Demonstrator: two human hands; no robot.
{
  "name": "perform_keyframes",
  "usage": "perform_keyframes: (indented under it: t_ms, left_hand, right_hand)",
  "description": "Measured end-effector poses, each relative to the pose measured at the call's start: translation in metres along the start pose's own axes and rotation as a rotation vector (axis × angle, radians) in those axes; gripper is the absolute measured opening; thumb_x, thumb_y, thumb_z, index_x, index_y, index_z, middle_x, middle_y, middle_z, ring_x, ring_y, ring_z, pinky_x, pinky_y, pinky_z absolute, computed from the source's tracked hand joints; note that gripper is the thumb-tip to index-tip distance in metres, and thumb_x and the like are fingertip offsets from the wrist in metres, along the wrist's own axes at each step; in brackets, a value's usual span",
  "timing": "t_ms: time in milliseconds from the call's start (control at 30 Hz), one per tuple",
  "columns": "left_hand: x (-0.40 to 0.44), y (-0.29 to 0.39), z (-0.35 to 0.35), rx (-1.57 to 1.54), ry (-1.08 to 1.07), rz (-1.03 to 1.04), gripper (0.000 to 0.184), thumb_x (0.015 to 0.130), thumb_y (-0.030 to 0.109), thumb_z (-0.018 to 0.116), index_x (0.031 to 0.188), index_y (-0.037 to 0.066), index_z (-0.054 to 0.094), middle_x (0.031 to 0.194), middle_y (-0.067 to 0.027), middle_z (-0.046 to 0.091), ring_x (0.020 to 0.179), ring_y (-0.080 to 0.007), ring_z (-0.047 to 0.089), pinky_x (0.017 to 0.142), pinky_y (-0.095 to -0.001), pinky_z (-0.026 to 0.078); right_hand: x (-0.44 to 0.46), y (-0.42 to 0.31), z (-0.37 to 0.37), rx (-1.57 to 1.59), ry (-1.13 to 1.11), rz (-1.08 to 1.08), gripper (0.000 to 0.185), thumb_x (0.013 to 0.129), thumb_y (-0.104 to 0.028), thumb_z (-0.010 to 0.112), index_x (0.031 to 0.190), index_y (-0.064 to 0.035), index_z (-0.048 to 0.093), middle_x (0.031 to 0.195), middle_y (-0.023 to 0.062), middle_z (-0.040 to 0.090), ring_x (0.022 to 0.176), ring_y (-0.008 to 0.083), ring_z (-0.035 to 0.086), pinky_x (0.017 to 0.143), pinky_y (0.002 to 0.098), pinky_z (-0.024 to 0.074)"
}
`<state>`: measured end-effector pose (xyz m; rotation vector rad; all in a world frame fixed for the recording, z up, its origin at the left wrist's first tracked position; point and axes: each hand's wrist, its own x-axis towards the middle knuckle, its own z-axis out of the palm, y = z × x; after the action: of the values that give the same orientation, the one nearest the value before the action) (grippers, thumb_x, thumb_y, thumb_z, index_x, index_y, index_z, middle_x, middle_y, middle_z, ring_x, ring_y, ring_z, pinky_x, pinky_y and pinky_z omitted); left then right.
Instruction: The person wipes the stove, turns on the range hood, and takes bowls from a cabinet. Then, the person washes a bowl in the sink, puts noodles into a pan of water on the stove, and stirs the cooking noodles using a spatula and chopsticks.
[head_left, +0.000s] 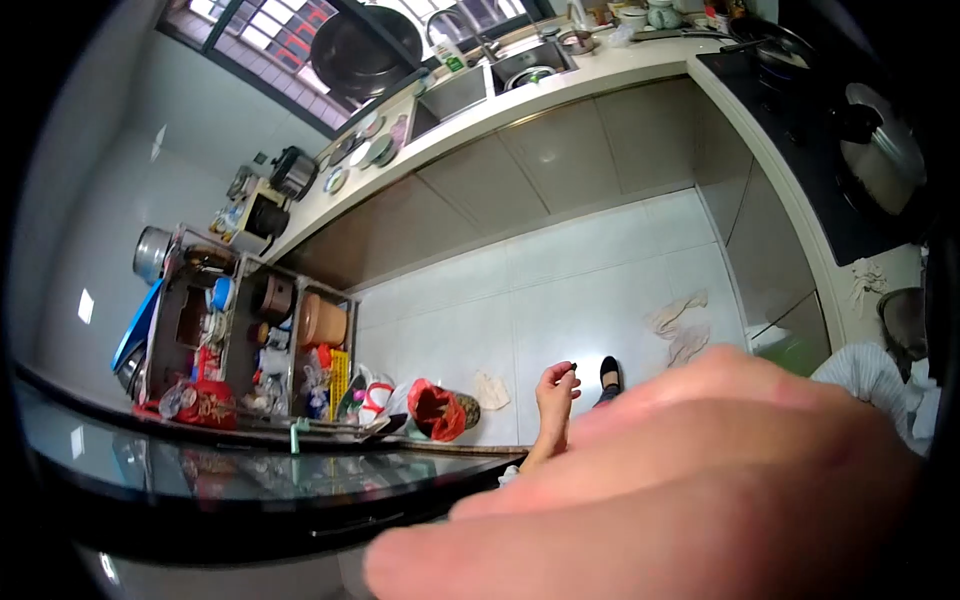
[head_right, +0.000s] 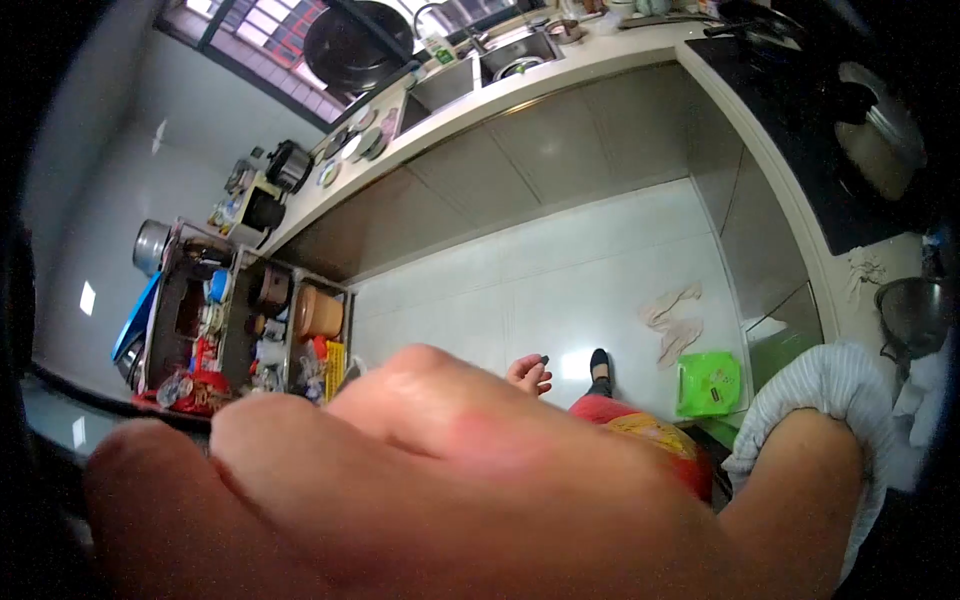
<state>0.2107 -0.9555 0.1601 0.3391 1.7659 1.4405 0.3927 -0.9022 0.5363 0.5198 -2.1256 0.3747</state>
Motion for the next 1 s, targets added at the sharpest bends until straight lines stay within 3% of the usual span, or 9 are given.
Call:
perform_keyframes:
  t_ms: [233, 333, 433, 500, 633, 767, 867, 1000]
  left_hand:
    - [0.118, 0.046, 0.057, 0.038, -0.069, 0.074, 0.018, 0.081, 0.01, 0.056, 0.098, 0.004, 0.057, 0.085, -0.0038, 0.058, 0.068, -0.0112, 0.057, 0.054, -0.0233, 0.047]
    - [0.166, 0.086, 0.078, -0.072, -0.141, 0.07, 0.017, 0.08, 0.01, 0.057, 0.097, 0.006, 0.057, 0.084, -0.0037, 0.058, 0.067, -0.0109, 0.057, 0.054, -0.0234, 0.047]
    - [0.222, 0.113, 0.097, -0.026, -0.162, 0.058, 0.022, 0.082, 0.01, 0.055, 0.103, 0.005, 0.052, 0.088, -0.0039, 0.057, 0.07, -0.0125, 0.057, 0.059, -0.0261, 0.048]
    - [0.254, 0.13, 0.112, -0.029, -0.145, 0.067, 0.02, 0.08, 0.01, 0.057, 0.099, 0.005, 0.055, 0.086, -0.0045, 0.057, 0.069, -0.011, 0.056, 0.055, -0.0232, 0.047]
    - [0.29, 0.148, 0.135, 0.034, -0.129, 0.008, 0.019, 0.08, 0.009, 0.056, 0.098, 0.004, 0.055, 0.086, -0.0043, 0.057, 0.068, -0.0115, 0.056, 0.055, -0.0245, 0.047]
    - [0.327, 0.155, 0.177, 0.023, -0.157, -0.04, 0.017, 0.081, 0.009, 0.056, 0.097, 0.004, 0.055, 0.085, -0.0042, 0.057, 0.068, -0.0127, 0.057, 0.055, -0.0252, 0.047]
    - [0.346, 0.16, 0.218, 0.061, -0.15, -0.086, 0.018, 0.081, 0.009, 0.054, 0.099, 0.007, 0.053, 0.089, -0.0049, 0.058, 0.07, -0.0161, 0.058, 0.058, -0.0286, 0.049]
    - [0.362, 0.185, 0.29, 0.054, -0.208, -0.108, 0.015, 0.082, 0.008, 0.054, 0.097, 0.006, 0.054, 0.086, -0.0039, 0.058, 0.069, -0.0144, 0.058, 0.057, -0.0273, 0.049]
  right_hand:
    - [-0.028, 0.105, -0.044, -0.088, 0.173, 0.255, 0.037, 0.065, -0.005, 0.053, 0.101, 0.0005, 0.056, 0.109, 0.0156, 0.055, 0.1, 0.0224, 0.052, 0.085, 0.0301, 0.0397]
    - [-0.054, 0.164, -0.065, -0.093, 0.356, 0.555, 0.036, 0.065, -0.004, 0.052, 0.1, 0.0006, 0.057, 0.109, 0.0157, 0.054, 0.1, 0.0223, 0.052, 0.085, 0.0301, 0.0394]
    - [-0.1, 0.235, -0.062, 0.021, 0.558, 0.989, 0.035, 0.065, -0.002, 0.05, 0.099, 0.0007, 0.057, 0.109, 0.0158, 0.054, 0.1, 0.0221, 0.052, 0.086, 0.0302, 0.0392]
    - [-0.149, 0.282, -0.045, 0.044, 0.569, 1.203, 0.03, 0.071, -0.002, 0.054, 0.1, 0.0006, 0.057, 0.11, 0.01, 0.055, 0.096, 0.0151, 0.052, 0.081, 0.0275, 0.0401]
    - [-0.246, 0.317, -0.01, 0.261, 0.799, 1.632, 0.023, 0.079, -0.007, 0.056, 0.101, 0.0, 0.057, 0.096, 0.0047, 0.059, 0.084, 0.0097, 0.053, 0.075, 0.0222, 0.0411]
    - [-0.314, 0.344, -0.022, 0.187, 0.884, 1.744, 0.018, 0.08, -0.006, 0.057, 0.098, -0.0019, 0.059, 0.085, 0.0006, 0.058, 0.078, 0.0073, 0.052, 0.069, 0.0214, 0.0411]
    - [-0.348, 0.373, -0.047, 0.065, 0.82, 1.718, 0.018, 0.08, -0.006, 0.057, 0.098, -0.0021, 0.059, 0.084, 0.0002, 0.058, 0.077, 0.0065, 0.052, 0.068, 0.0204, 0.0405]
    - [-0.36, 0.416, -0.087, -0.058, 0.794, 1.688, 0.02, 0.079, -0.005, 0.058, 0.098, -0.0021, 0.058, 0.084, 0.0006, 0.059, 0.079, 0.0064, 0.052, 0.068, 0.0206, 0.0422]
